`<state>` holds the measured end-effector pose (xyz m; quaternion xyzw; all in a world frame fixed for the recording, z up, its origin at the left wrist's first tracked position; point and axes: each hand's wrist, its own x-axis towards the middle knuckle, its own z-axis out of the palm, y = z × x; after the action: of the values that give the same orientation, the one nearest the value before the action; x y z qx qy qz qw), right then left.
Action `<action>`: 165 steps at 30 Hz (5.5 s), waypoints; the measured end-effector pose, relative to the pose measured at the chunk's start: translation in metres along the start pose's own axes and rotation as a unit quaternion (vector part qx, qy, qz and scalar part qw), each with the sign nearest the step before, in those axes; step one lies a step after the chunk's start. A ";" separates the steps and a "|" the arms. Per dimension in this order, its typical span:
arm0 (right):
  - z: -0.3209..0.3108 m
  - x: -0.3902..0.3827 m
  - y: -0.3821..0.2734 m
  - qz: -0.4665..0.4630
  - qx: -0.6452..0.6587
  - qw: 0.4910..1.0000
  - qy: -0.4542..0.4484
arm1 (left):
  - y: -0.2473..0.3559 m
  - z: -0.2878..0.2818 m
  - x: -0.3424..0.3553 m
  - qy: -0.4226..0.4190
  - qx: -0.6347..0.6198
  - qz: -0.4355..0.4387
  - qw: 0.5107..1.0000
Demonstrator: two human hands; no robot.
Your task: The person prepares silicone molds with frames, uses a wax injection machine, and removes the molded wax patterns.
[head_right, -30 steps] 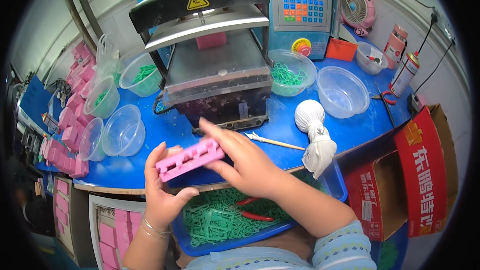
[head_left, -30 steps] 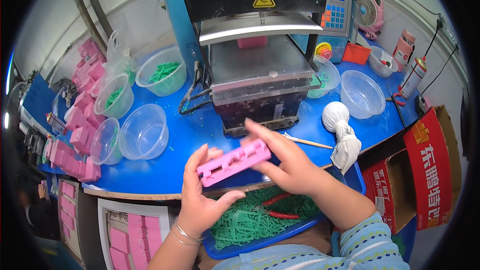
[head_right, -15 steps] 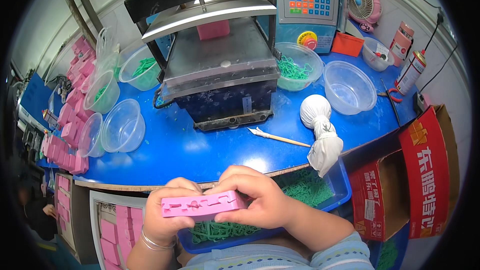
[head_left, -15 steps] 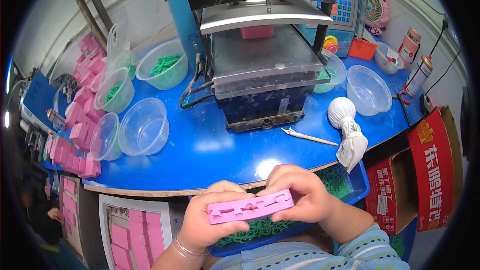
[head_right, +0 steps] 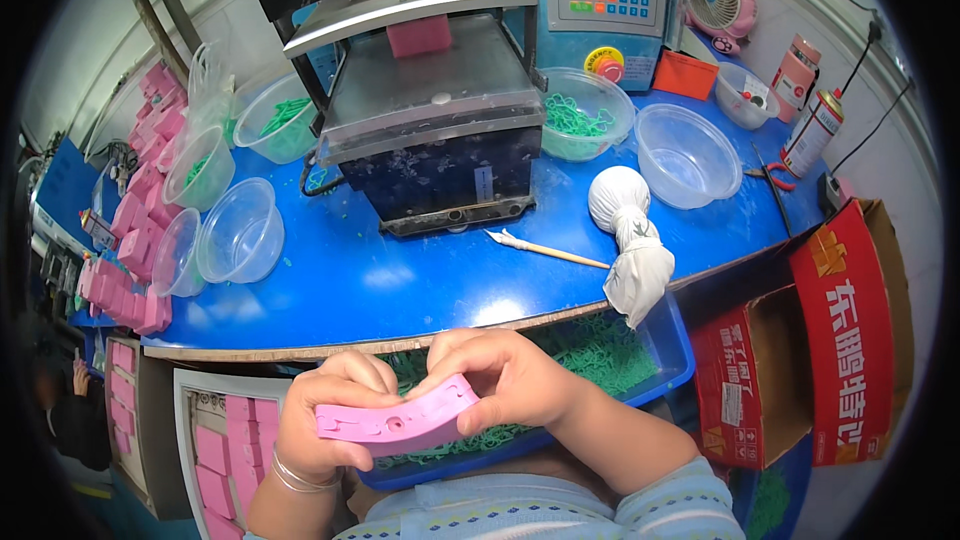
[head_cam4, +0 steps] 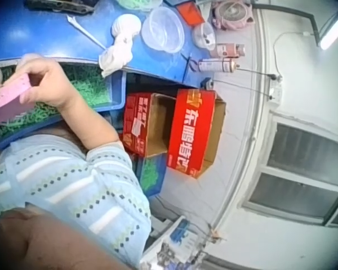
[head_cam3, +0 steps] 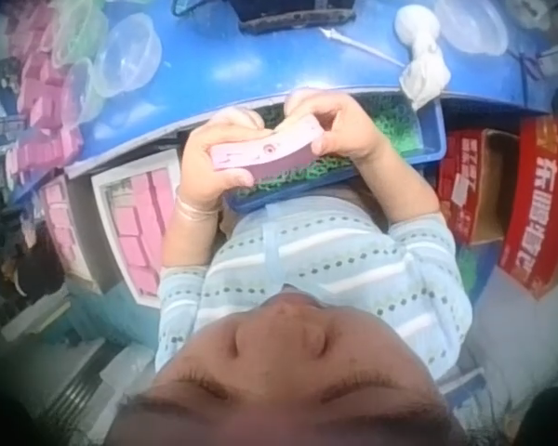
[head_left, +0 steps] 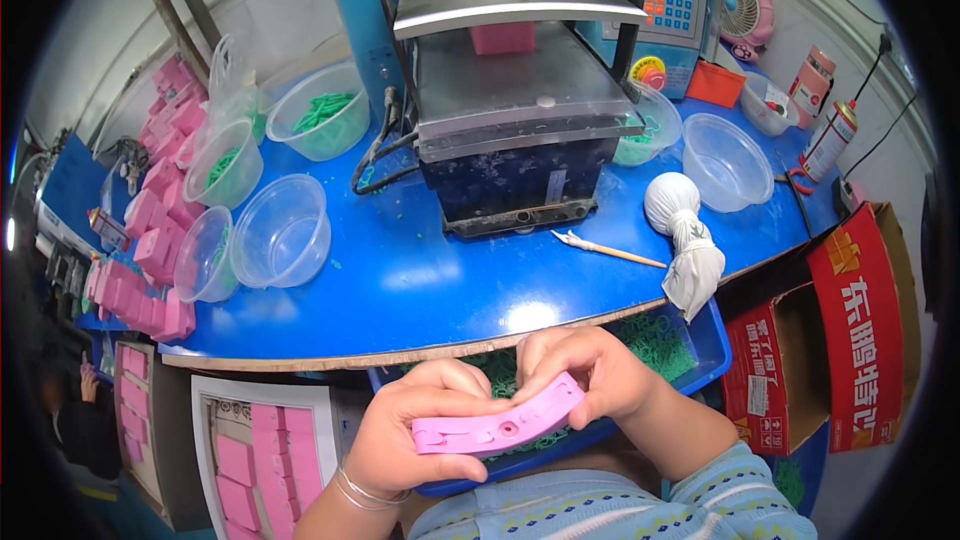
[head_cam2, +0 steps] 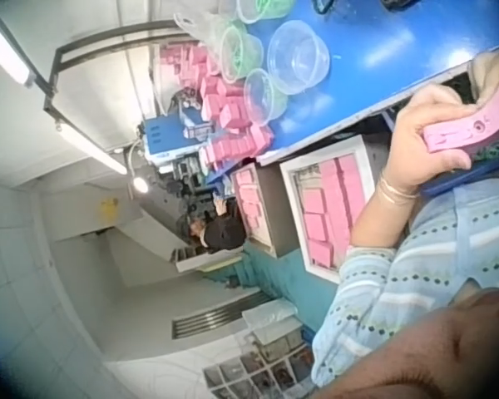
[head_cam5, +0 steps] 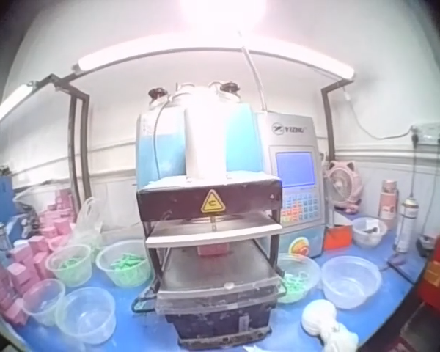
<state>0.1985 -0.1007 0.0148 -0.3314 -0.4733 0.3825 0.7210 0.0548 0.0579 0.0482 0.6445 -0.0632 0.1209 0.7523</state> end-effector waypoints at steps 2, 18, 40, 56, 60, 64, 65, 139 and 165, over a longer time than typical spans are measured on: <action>0.003 0.000 -0.003 0.014 -0.012 1.000 0.014 | 0.002 0.002 0.000 -0.002 -0.016 -0.020 1.000; 0.017 -0.010 0.000 0.006 -0.021 0.993 0.113 | 0.013 0.013 -0.010 0.087 0.086 0.016 0.992; 0.006 -0.010 -0.001 -0.043 -0.195 0.970 0.136 | -0.003 0.014 -0.014 0.121 0.418 0.133 0.891; 0.008 0.042 -0.056 0.114 0.102 0.965 0.211 | -0.006 0.000 -0.025 0.045 0.175 0.015 0.983; -0.035 0.082 -0.090 0.143 0.102 0.954 0.243 | 0.021 0.024 -0.019 0.147 -0.194 -0.032 0.969; -0.033 0.067 -0.093 0.149 0.046 0.965 0.213 | 0.022 0.015 -0.018 0.093 -0.286 0.020 0.953; -0.025 0.056 -0.089 0.140 0.052 0.972 0.182 | 0.026 0.016 -0.020 0.145 -0.283 0.044 0.947; 0.032 -0.082 0.017 0.349 -0.019 0.934 -0.079 | -0.034 0.016 -0.065 0.067 0.659 0.257 0.704; 0.029 -0.083 -0.059 0.340 0.307 0.889 0.032 | -0.011 0.021 -0.029 0.182 0.455 0.173 0.854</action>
<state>0.1640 -0.1984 0.0384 -0.2464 -0.1676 0.7194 0.6274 0.0314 0.0330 0.0337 0.8597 0.0266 0.3798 0.3404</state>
